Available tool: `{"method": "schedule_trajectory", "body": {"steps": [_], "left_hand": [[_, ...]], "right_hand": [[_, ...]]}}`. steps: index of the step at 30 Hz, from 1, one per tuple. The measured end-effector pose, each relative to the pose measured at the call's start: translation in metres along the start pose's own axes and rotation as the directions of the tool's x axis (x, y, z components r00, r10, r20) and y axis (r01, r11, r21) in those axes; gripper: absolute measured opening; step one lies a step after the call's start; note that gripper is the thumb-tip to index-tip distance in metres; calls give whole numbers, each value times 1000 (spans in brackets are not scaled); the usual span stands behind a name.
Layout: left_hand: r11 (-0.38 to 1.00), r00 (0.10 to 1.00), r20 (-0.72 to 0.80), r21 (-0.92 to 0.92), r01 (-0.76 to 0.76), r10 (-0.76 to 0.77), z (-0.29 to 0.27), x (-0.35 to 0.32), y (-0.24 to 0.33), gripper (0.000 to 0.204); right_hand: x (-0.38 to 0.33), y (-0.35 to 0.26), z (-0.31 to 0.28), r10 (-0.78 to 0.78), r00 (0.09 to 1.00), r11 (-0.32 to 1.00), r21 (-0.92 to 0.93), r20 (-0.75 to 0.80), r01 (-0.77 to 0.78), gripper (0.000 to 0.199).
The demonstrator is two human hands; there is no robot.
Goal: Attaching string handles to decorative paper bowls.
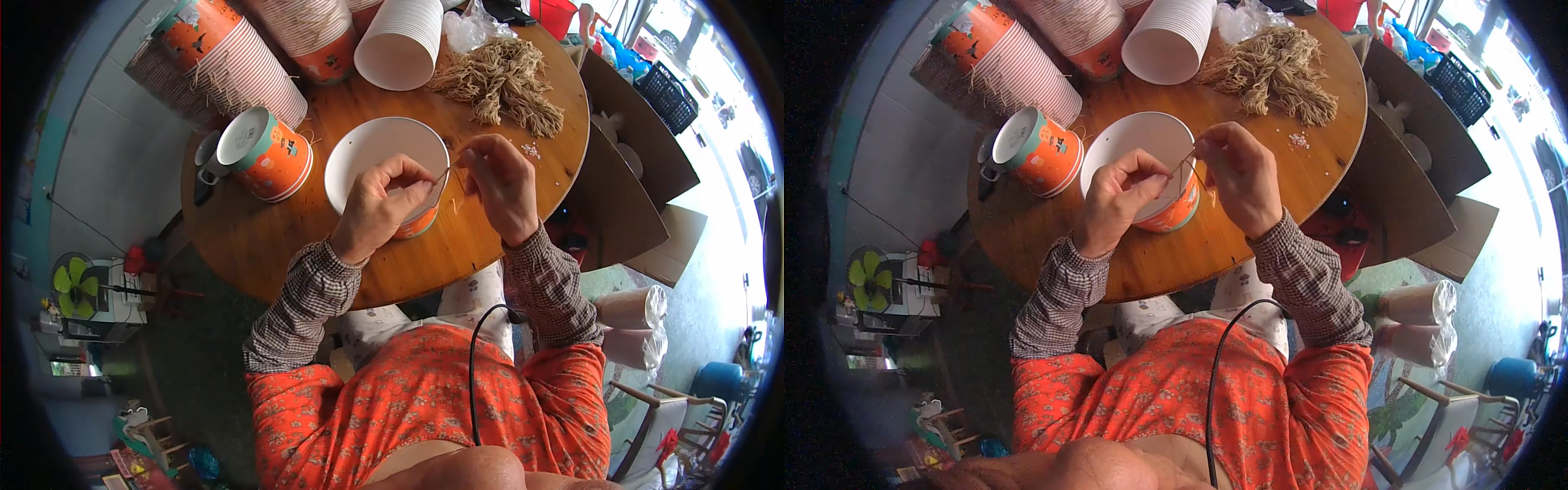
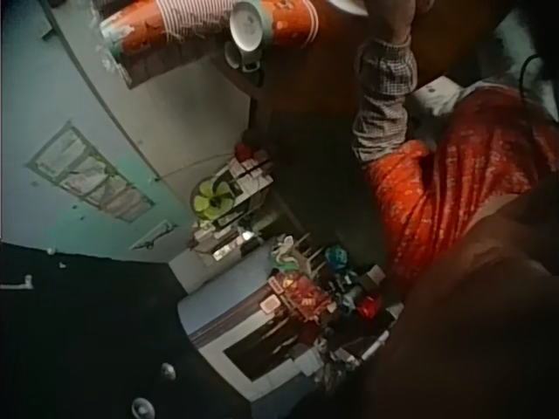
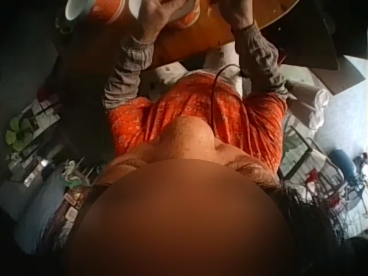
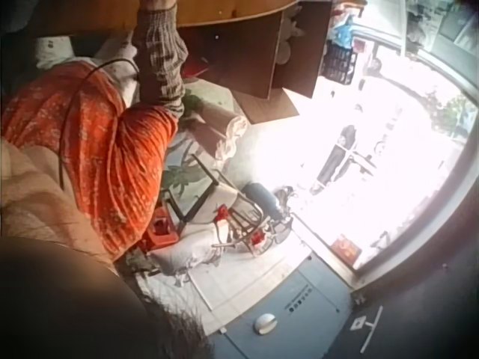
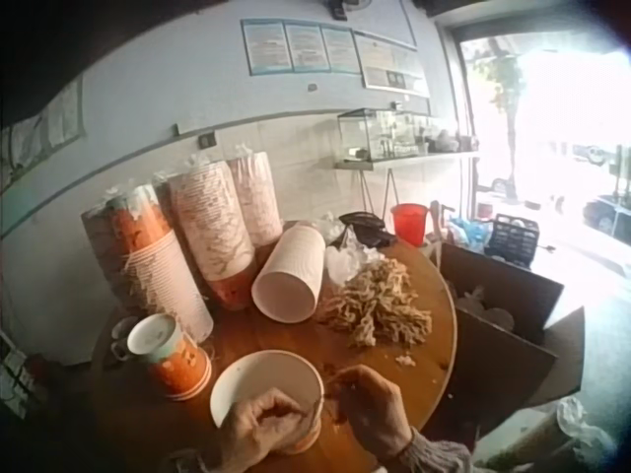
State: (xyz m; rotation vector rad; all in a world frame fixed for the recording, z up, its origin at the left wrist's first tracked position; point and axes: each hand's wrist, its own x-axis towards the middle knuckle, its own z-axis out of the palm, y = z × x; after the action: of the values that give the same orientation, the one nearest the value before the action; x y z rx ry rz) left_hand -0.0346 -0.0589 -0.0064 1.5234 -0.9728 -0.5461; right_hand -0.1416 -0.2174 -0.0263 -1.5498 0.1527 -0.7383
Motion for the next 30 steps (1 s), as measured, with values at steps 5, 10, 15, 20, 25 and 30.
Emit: {"method": "schedule_trajectory", "body": {"steps": [5, 10, 15, 20, 25, 30], "left_hand": [[982, 985, -122, 160, -100, 121, 0, 0, -7, 9], [944, 967, -76, 247, -216, 241, 7, 1, 2, 12], [973, 982, -55, 153, -171, 181, 12, 6, 2, 16], [939, 956, -83, 227, -256, 281, 9, 4, 6, 11], [849, 913, -44, 387, -360, 407, 5, -2, 2, 8], [751, 928, -15, 593, -292, 372, 3, -15, -12, 8]], "right_hand": [[-1, -21, -4, 261, 953, 951, 129, 157, -282, 12], [2, -27, -6, 240, 946, 961, 86, 218, -263, 14], [4, -31, -5, 259, 927, 961, 28, 270, -277, 14], [-2, -39, -3, 204, 925, 949, 169, 320, -268, 15], [7, -48, -12, 190, 930, 907, 306, 314, -288, 12], [25, -76, -38, -52, 980, 880, 472, 192, -46, 7]]}}
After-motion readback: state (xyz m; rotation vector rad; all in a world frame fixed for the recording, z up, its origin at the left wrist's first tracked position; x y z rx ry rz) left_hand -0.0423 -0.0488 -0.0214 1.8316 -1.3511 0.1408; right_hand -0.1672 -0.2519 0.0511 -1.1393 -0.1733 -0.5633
